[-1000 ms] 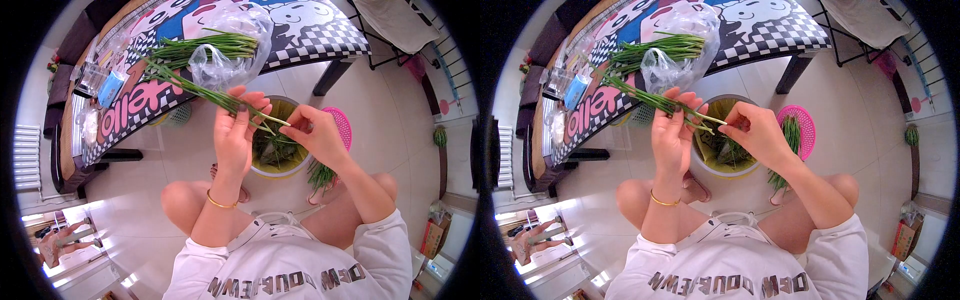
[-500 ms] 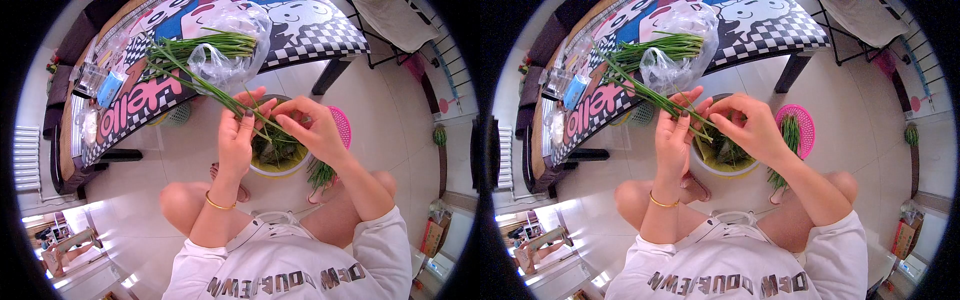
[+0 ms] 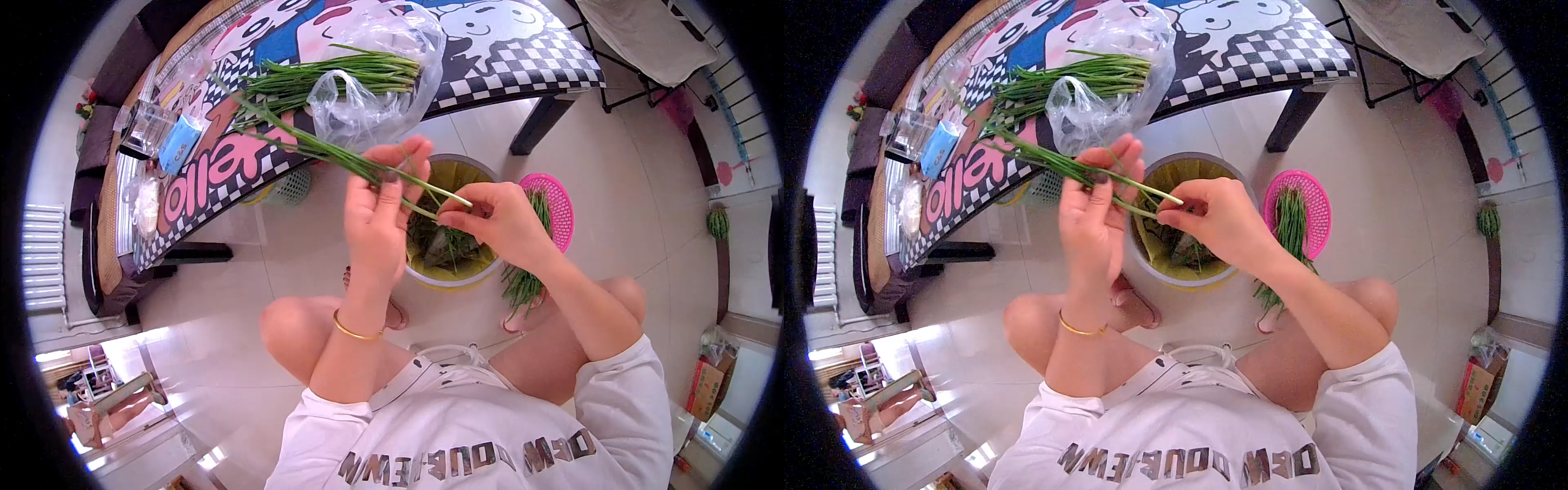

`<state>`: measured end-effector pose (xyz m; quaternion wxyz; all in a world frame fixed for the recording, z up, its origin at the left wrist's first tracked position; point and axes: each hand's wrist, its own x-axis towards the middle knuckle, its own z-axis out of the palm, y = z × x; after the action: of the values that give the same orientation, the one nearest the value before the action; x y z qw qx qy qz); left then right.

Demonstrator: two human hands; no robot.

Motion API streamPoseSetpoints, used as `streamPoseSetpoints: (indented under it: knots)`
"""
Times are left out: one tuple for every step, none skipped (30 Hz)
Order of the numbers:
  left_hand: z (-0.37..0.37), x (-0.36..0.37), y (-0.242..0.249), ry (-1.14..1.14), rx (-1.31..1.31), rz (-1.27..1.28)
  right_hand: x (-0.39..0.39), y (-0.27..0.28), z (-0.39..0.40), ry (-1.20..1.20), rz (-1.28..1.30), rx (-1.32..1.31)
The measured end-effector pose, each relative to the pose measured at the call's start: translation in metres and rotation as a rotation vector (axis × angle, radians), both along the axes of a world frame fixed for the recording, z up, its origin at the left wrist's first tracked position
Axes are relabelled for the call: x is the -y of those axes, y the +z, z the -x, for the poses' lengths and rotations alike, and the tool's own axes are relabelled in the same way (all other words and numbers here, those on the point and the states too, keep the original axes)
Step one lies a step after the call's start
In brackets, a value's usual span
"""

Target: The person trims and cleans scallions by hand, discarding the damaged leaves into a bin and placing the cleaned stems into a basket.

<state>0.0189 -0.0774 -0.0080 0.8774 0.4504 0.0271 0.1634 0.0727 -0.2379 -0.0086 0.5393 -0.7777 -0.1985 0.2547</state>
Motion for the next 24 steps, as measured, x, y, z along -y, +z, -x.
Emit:
streamPoseSetpoints:
  knots:
    - [0.000,-0.004,0.002,0.030,0.005,0.006,0.002,-0.002,-0.001,-0.004,0.014,-0.070]
    - [0.000,-0.007,0.004,0.040,0.013,0.004,0.003,-0.004,-0.002,-0.002,0.025,-0.065]
    - [0.001,-0.011,0.005,0.051,0.021,0.003,0.005,-0.007,-0.004,0.000,0.037,-0.059]
    - [0.001,-0.013,0.006,0.062,0.029,0.001,0.006,-0.011,-0.005,0.002,0.048,-0.054]
    - [0.001,-0.014,0.006,0.051,0.038,0.005,0.008,-0.019,-0.005,0.024,0.063,0.043]
    - [0.002,-0.015,0.005,0.042,0.049,0.008,0.009,-0.029,-0.004,0.046,0.077,0.140]
    - [0.002,-0.015,0.004,0.031,0.058,0.011,0.011,-0.039,-0.003,0.067,0.092,0.237]
    - [0.002,-0.015,0.005,0.016,0.060,0.025,0.011,-0.046,-0.002,0.071,0.139,0.317]
    - [0.003,-0.015,0.005,0.000,0.061,0.039,0.012,-0.052,-0.001,0.074,0.187,0.396]
    - [0.003,-0.014,0.006,-0.017,0.062,0.053,0.013,-0.056,0.000,0.076,0.235,0.475]
    - [0.004,-0.013,0.006,-0.028,0.050,0.067,0.012,-0.050,0.000,0.077,0.269,0.479]
    - [0.004,-0.012,0.007,-0.038,0.037,0.081,0.012,-0.042,-0.002,0.079,0.304,0.482]
    - [0.005,-0.012,0.007,-0.047,0.025,0.095,0.010,-0.033,-0.003,0.081,0.339,0.485]
    - [0.005,-0.010,0.009,-0.051,0.010,0.084,0.009,-0.024,-0.004,0.061,0.342,0.436]
    - [0.006,-0.008,0.011,-0.054,-0.004,0.073,0.008,-0.014,-0.005,0.041,0.344,0.386]
    - [0.006,-0.007,0.012,-0.057,-0.018,0.062,0.007,-0.008,-0.006,0.021,0.346,0.337]
    - [0.007,-0.007,0.010,-0.091,-0.015,0.091,0.007,-0.006,-0.007,0.002,0.255,0.316]
    - [0.007,-0.008,0.007,-0.124,-0.013,0.120,0.007,-0.005,-0.009,-0.017,0.164,0.294]
    - [0.008,-0.010,0.005,-0.158,-0.010,0.149,0.007,-0.005,-0.011,-0.035,0.072,0.271]
    - [0.009,-0.012,0.005,-0.198,-0.025,0.172,0.007,-0.005,-0.013,-0.035,0.013,0.271]
    - [0.009,-0.015,0.006,-0.240,-0.040,0.195,0.008,-0.006,-0.015,-0.036,-0.046,0.271]
    - [0.010,-0.017,0.006,-0.282,-0.055,0.218,0.008,-0.007,-0.017,-0.037,-0.105,0.270]
    - [0.011,-0.016,0.007,-0.287,-0.084,0.207,0.007,-0.009,-0.019,-0.035,-0.205,0.234]
    - [0.012,-0.014,0.009,-0.293,-0.113,0.196,0.005,-0.010,-0.020,-0.035,-0.305,0.197]
